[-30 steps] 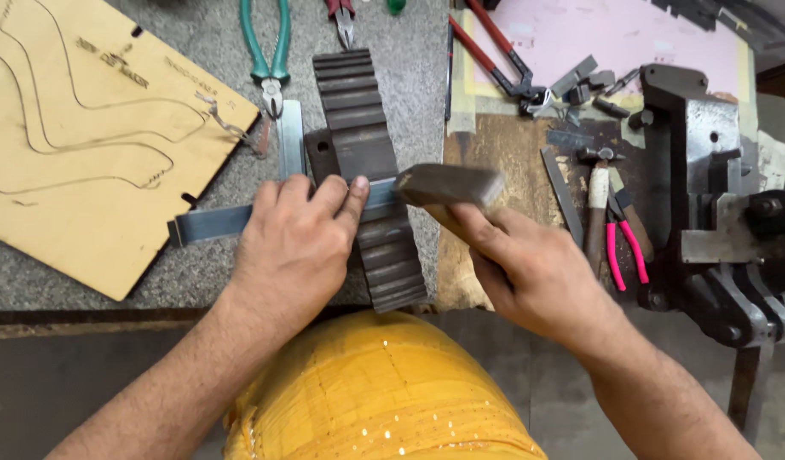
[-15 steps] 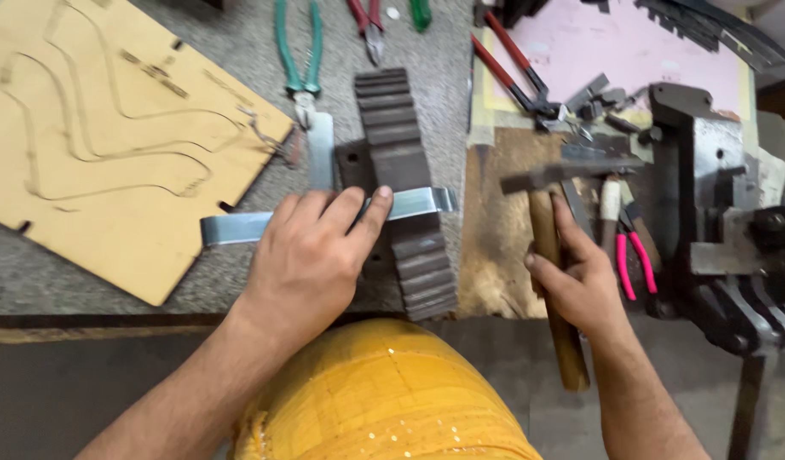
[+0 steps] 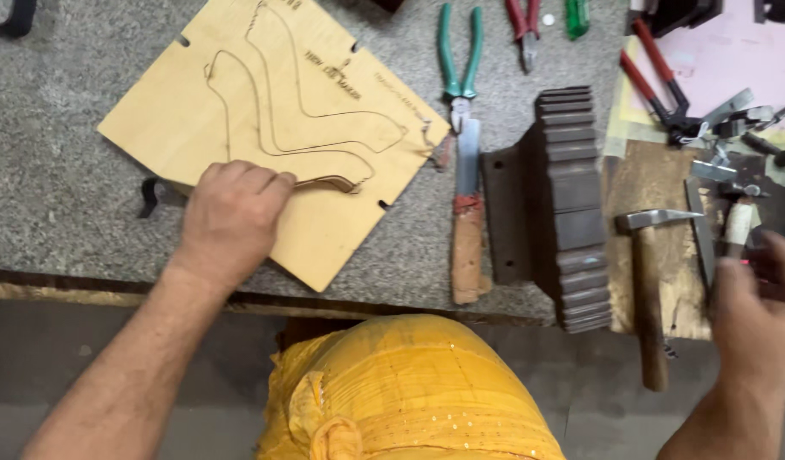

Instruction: The person bends a metal strip into a curved shape using a wooden template and a hammer. They repeatedly check the bend against the template and use a manual press to refine the curve.

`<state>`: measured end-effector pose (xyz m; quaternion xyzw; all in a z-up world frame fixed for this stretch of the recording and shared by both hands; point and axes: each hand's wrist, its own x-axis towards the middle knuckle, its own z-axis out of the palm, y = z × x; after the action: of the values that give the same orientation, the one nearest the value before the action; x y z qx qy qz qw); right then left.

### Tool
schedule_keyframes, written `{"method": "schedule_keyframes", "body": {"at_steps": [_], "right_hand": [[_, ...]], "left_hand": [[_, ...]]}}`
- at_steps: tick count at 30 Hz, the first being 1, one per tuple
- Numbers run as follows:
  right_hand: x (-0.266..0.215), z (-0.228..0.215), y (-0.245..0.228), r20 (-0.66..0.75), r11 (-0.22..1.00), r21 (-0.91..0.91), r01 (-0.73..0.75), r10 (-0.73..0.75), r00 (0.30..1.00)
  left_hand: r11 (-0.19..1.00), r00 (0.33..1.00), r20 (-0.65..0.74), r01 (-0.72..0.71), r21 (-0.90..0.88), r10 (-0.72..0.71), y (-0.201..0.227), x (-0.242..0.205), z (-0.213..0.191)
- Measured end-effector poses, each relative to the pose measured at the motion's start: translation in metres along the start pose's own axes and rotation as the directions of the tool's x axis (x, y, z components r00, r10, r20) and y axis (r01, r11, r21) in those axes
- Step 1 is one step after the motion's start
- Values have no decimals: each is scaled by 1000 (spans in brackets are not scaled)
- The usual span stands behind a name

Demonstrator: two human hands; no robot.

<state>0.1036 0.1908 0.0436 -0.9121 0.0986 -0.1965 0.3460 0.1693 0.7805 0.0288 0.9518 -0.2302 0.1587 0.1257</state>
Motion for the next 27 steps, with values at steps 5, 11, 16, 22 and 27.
{"method": "schedule_keyframes", "body": {"at_steps": [5,11,16,22,27], "right_hand": [[-46,24,-130,139,537,-740,404,-466,874],[-57,135,-237,301,914,146,380,-406,863],[-55,204,-265,490,959,186,215,-280,825],[-44,243,-272,541,941,215,261,-337,771],[-38,254,-274,568,924,211,320,-382,729]], "left_hand": [[984,999,0,-38,-173,38,-19,-9,10],[966,991,62,-105,-236,122,-40,-4,5],[955,984,76,-136,-264,161,-44,-1,8],[940,973,114,-157,-303,199,-48,5,7],[941,966,160,-147,-305,203,-49,4,6]]}}
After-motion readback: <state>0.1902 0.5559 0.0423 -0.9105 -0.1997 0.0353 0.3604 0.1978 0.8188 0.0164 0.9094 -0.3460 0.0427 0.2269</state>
